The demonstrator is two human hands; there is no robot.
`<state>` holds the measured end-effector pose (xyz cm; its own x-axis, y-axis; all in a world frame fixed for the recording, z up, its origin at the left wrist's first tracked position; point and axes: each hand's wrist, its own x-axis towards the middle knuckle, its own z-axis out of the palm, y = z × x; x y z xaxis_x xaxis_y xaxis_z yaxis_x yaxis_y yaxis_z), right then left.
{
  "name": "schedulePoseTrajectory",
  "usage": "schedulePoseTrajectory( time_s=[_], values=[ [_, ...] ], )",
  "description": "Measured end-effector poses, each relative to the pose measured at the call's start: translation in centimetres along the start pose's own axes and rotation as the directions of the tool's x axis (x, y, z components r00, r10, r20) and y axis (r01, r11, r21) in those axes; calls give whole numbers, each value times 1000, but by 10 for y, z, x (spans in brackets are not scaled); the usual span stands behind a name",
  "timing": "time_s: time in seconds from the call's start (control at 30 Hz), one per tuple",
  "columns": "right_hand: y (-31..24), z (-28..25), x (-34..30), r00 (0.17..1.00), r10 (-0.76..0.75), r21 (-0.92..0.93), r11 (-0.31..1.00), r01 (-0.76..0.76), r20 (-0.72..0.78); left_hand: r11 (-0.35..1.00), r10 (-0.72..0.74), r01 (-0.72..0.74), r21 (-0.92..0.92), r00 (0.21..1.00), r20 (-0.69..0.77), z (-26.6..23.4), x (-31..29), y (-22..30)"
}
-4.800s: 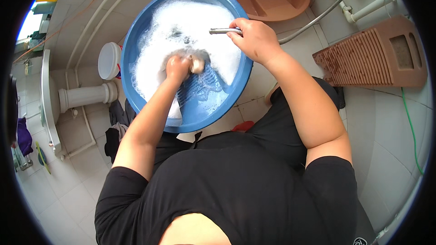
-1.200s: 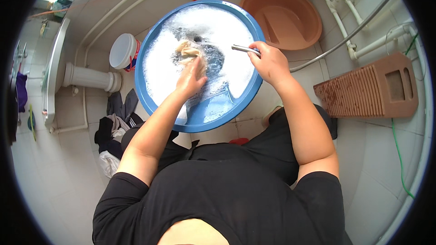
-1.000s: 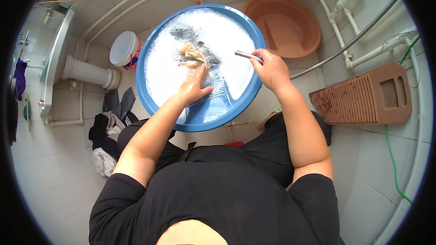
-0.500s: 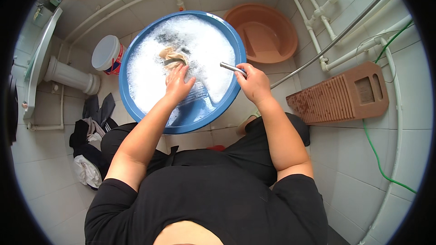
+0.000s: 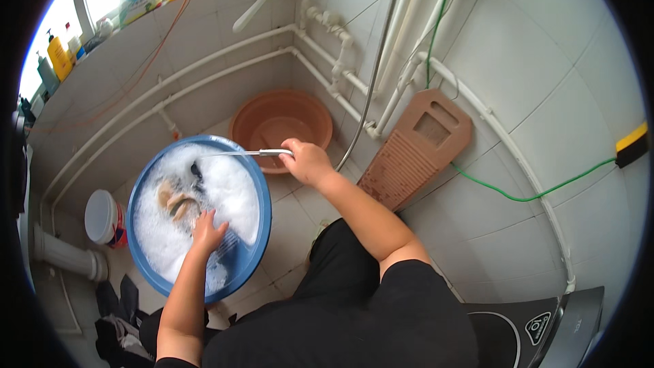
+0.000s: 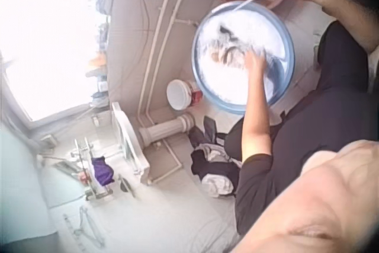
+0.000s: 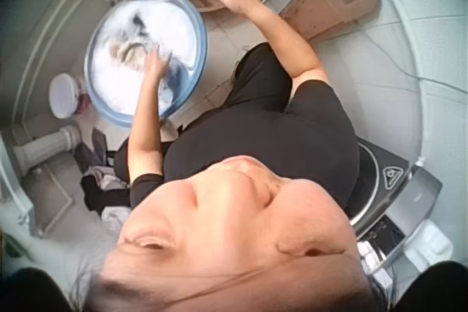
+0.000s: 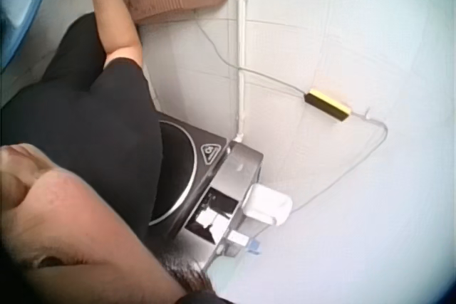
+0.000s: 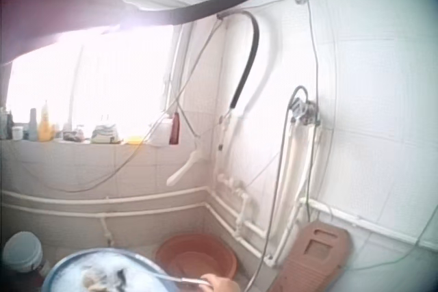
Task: The person washes clothes by hand in a blue basin filled with soapy water. They use a handheld shower hose to rinse the clothes and scrub them against a washboard. The person handles a dark garment and a white t-shirt, scrubbing and rinsing them in the basin.
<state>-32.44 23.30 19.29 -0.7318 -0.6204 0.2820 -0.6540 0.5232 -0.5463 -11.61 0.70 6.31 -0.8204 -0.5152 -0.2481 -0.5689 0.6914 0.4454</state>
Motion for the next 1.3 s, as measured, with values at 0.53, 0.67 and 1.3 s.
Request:
schedulePoseTrajectory(
  time_s=[0.53,0.67,1.3],
  values=[
    [-40,-350,185,799,22,-720,419,-553,-601,997,4,-7,-76,999,-41,18,14,-15],
    [-26,-352,197,771,-64,-713,434,-550,-634,994,-41,37,-101,998,-40,25,14,-31],
    [137,-57,114,771,636,-7,772,-636,45,977,-176,142,-159,959,-223,27,9,-91]
  ],
)
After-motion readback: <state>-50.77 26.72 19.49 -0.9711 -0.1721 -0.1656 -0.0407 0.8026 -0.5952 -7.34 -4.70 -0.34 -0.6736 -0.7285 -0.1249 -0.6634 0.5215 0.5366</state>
